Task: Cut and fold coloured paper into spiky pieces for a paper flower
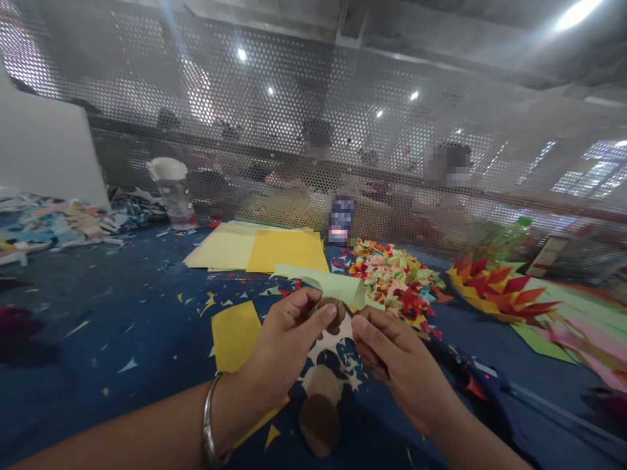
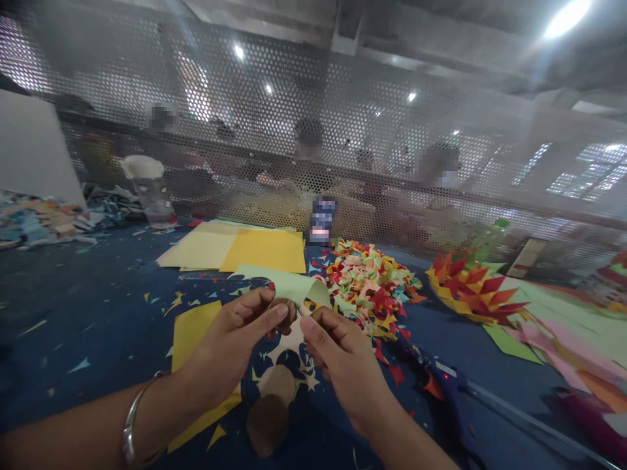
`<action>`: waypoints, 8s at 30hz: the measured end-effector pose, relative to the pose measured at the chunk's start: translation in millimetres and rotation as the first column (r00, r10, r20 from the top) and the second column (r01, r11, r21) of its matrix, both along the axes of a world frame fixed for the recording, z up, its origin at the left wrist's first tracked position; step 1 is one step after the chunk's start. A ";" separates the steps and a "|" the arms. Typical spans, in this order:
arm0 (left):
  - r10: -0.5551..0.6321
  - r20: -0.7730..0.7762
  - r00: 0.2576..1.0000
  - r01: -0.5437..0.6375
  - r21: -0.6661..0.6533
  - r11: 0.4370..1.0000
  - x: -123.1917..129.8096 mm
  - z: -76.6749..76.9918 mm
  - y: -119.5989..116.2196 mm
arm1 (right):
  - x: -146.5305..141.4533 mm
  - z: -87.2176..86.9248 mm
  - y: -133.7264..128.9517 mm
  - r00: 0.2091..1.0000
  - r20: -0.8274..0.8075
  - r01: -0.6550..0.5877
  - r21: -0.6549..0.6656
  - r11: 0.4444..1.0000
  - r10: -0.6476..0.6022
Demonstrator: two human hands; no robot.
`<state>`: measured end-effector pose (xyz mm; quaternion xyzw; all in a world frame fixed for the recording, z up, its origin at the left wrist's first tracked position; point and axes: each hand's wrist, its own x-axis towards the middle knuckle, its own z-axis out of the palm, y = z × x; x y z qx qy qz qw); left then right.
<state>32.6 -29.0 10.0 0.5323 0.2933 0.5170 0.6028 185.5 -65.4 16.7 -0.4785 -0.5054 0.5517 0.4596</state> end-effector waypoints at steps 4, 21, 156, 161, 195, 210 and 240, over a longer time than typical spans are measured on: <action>-0.007 0.009 1.000 0.008 -0.036 0.999 0.6 1.0 -1.1 | -0.3 0.7 0.3 1.000 0.014 0.013 -0.010 1.000 -0.013; -0.082 0.081 0.993 0.091 -0.120 0.989 -2.3 -1.9 1.6 | 4.0 1.0 -1.5 0.999 0.053 -0.012 0.012 1.000 0.012; -0.280 -0.033 0.959 0.274 -0.131 0.953 -6.9 -0.5 7.7 | 13.5 4.0 1.9 0.977 0.212 -0.041 0.050 0.998 0.029; -0.256 -0.095 0.962 0.243 -0.127 0.962 -7.0 2.4 6.3 | 10.6 7.5 1.4 0.989 0.148 -0.024 0.048 0.999 0.017; -0.305 -0.057 0.951 0.303 -0.028 0.952 -7.3 6.8 2.9 | 11.5 10.4 -3.3 0.926 0.366 -0.007 0.274 0.962 -0.097; -0.333 -0.272 0.903 0.332 -0.053 0.942 -4.7 -1.2 -1.0 | 4.2 3.4 -1.0 0.962 0.270 -0.081 0.209 0.975 0.021; -0.281 -0.066 0.957 0.281 -0.009 0.960 -10.4 4.9 8.9 | 11.3 8.6 -2.6 0.933 0.353 -0.162 0.247 0.955 0.067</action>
